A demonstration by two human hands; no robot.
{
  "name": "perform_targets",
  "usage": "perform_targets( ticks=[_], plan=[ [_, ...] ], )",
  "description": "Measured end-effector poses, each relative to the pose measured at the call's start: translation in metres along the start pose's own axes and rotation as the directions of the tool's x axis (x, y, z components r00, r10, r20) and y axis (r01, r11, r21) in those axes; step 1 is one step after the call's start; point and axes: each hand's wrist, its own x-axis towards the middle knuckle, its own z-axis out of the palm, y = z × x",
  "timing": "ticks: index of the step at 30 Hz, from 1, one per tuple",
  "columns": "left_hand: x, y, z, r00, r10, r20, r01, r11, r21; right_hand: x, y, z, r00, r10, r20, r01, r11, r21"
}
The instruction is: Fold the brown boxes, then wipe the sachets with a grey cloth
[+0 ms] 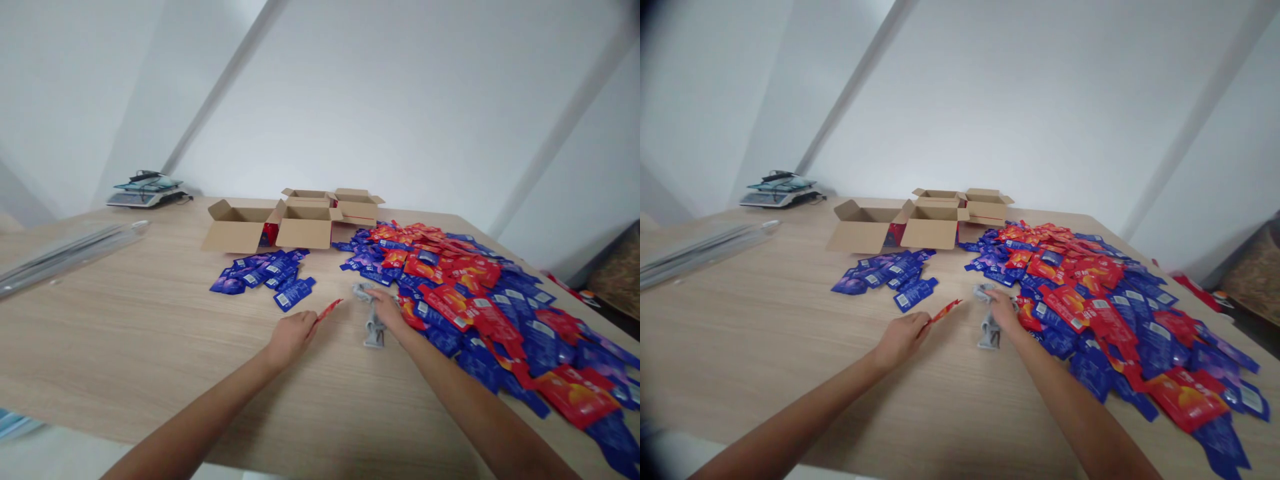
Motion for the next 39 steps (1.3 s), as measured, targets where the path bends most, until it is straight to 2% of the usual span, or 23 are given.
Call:
perform_targets(
  ticks=[2, 4, 6, 9, 11, 13, 15, 17, 19, 21, 22, 23, 24, 25, 27, 29, 30, 32, 35, 37, 39],
  plan=[
    [-0.009, 0.001, -0.003, 0.975, 0.164, 0.150, -0.196, 0.953, 0.229, -0.005, -0.016, -0.001, 1.000, 0.023, -0.013, -0.022, 0.999, 0.032],
    [-0.015, 0.000, 0.002, 0.930, 0.231, 0.287, -0.323, 0.886, 0.334, -0.022, -0.045, 0.008, 0.998, -0.065, 0.023, 0.063, 0.995, 0.074],
    [-0.018, -0.002, 0.011, 0.906, 0.252, 0.341, -0.376, 0.849, 0.371, -0.046, -0.075, 0.021, 0.938, -0.321, 0.130, 0.302, 0.942, 0.150],
    [-0.017, -0.005, 0.019, 0.908, 0.248, 0.337, -0.367, 0.859, 0.358, -0.070, -0.094, 0.035, 0.899, -0.379, 0.218, 0.360, 0.925, 0.123],
    [-0.015, -0.006, 0.017, 0.919, 0.234, 0.317, -0.339, 0.880, 0.332, -0.070, -0.083, 0.033, 0.915, -0.321, 0.244, 0.314, 0.947, 0.066],
    [-0.010, -0.007, 0.009, 0.942, 0.212, 0.260, -0.286, 0.914, 0.289, -0.060, -0.058, 0.023, 0.950, -0.205, 0.236, 0.216, 0.976, -0.021],
    [-0.002, -0.011, -0.006, 0.980, 0.165, 0.109, -0.184, 0.964, 0.195, -0.044, -0.028, 0.006, 0.972, -0.075, 0.222, 0.098, 0.991, -0.093],
    [0.010, -0.020, -0.024, 0.995, 0.034, -0.098, -0.031, 0.999, 0.028, -0.026, 0.000, -0.013, 0.976, -0.011, 0.217, 0.031, 0.996, -0.088],
    [0.025, -0.032, -0.042, 0.953, -0.182, -0.242, 0.142, 0.975, -0.171, -0.009, 0.020, -0.029, 0.990, 0.018, 0.138, -0.008, 0.997, -0.072],
    [0.037, -0.046, -0.053, 0.891, -0.356, -0.281, 0.278, 0.918, -0.282, 0.005, 0.034, -0.040, 0.998, 0.054, -0.020, -0.057, 0.989, -0.134],
    [0.040, -0.051, -0.054, 0.863, -0.371, -0.342, 0.293, 0.920, -0.260, 0.010, 0.040, -0.042, 0.994, 0.063, -0.088, -0.079, 0.977, -0.197],
    [0.041, -0.055, -0.053, 0.859, -0.333, -0.389, 0.274, 0.940, -0.202, 0.015, 0.045, -0.042, 0.990, 0.063, -0.126, -0.095, 0.958, -0.269],
    [0.040, -0.056, -0.048, 0.874, -0.253, -0.415, 0.227, 0.968, -0.111, 0.020, 0.051, -0.041, 0.990, 0.055, -0.131, -0.097, 0.936, -0.337],
    [0.038, -0.057, -0.041, 0.906, -0.149, -0.395, 0.160, 0.987, -0.006, 0.023, 0.056, -0.040, 0.992, 0.048, -0.117, -0.090, 0.915, -0.393],
    [0.032, -0.056, -0.023, 0.973, 0.019, -0.229, 0.021, 0.985, 0.170, 0.030, 0.066, -0.037, 0.996, 0.043, -0.072, -0.071, 0.888, -0.454],
    [0.030, -0.057, -0.009, 0.995, 0.070, -0.070, -0.049, 0.963, 0.264, 0.037, 0.072, -0.038, 0.998, 0.039, -0.050, -0.057, 0.892, -0.448],
    [0.031, -0.060, -0.005, 0.997, 0.072, -0.040, -0.058, 0.957, 0.285, 0.041, 0.073, -0.042, 0.998, 0.033, -0.052, -0.052, 0.904, -0.424],
    [0.039, -0.070, -0.003, 0.996, 0.064, -0.057, -0.045, 0.956, 0.290, 0.048, 0.068, -0.054, 0.996, 0.026, -0.087, -0.054, 0.941, -0.335],
    [0.058, -0.078, -0.011, 0.993, 0.014, -0.116, 0.021, 0.956, 0.293, 0.052, 0.045, -0.076, 0.967, 0.060, -0.246, -0.098, 0.984, -0.147],
    [0.067, -0.068, -0.013, 0.991, -0.017, -0.132, 0.054, 0.958, 0.280, 0.049, 0.021, -0.085, 0.933, 0.086, -0.349, -0.100, 0.995, -0.024],
    [0.068, -0.044, -0.008, 0.992, -0.030, -0.124, 0.050, 0.987, 0.156, 0.043, -0.007, -0.085, 0.924, 0.082, -0.373, -0.048, 0.994, 0.100]
  ],
)
